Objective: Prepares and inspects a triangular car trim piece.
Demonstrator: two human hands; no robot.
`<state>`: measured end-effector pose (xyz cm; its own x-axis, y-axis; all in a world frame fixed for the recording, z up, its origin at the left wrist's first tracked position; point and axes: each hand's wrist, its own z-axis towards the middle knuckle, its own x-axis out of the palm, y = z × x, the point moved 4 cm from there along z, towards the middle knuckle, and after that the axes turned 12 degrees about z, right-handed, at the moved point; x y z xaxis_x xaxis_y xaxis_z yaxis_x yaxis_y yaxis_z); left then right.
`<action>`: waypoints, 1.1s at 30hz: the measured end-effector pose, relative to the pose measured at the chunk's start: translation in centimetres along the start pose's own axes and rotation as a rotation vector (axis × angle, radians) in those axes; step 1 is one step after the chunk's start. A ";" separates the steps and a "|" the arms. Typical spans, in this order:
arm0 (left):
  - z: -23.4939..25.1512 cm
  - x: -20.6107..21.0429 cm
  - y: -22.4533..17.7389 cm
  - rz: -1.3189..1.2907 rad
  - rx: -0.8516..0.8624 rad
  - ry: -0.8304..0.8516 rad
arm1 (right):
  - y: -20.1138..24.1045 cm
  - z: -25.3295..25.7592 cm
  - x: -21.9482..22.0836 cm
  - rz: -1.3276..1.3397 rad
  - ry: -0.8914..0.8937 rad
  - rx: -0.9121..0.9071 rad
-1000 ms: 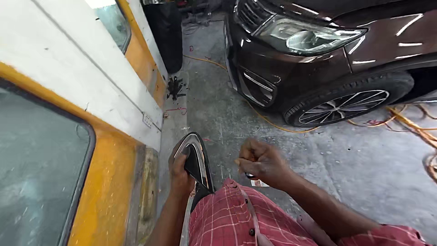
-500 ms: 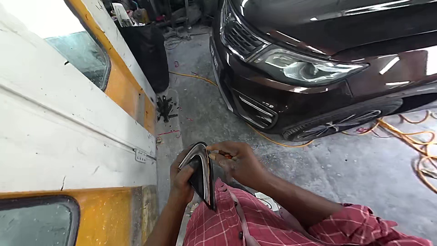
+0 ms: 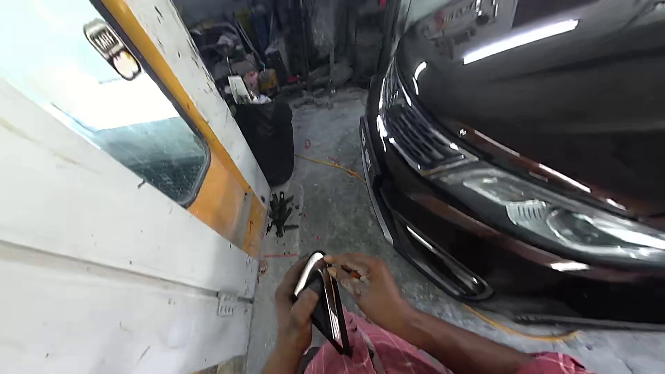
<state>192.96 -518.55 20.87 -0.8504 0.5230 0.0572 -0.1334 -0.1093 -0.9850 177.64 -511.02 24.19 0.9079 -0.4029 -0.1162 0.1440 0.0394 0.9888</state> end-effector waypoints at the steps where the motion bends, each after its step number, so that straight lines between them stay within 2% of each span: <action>1: 1.6 0.7 0.0 0.002 0.031 -0.001 | -0.3 1.5 -0.7 0.022 0.000 -0.011; 4: 5.9 2.3 0.4 0.022 0.103 -0.008 | -1.3 5.8 -2.4 0.099 -0.002 -0.045; 9: 13.6 3.4 2.7 0.004 0.118 -0.018 | -3.6 13.3 -4.1 0.129 -0.048 -0.071; 14: 24.6 3.3 5.0 0.008 0.149 0.050 | -5.1 23.0 -5.2 0.019 -0.130 -0.204; 18: 34.0 3.1 5.4 0.005 0.139 0.079 | -4.9 31.8 -6.0 -0.057 -0.161 -0.237; 26: 49.2 2.8 7.2 0.042 0.094 0.119 | -6.4 46.5 -7.5 -0.160 -0.194 -0.148; 33: 62.3 5.5 11.3 0.109 0.101 0.003 | -10.0 60.8 -11.8 -0.111 -0.082 -0.142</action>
<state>155.07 -569.58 20.22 -0.8609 0.5063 -0.0498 -0.0911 -0.2497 -0.9640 141.54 -562.27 21.36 0.8491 -0.4844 -0.2104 0.3010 0.1164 0.9465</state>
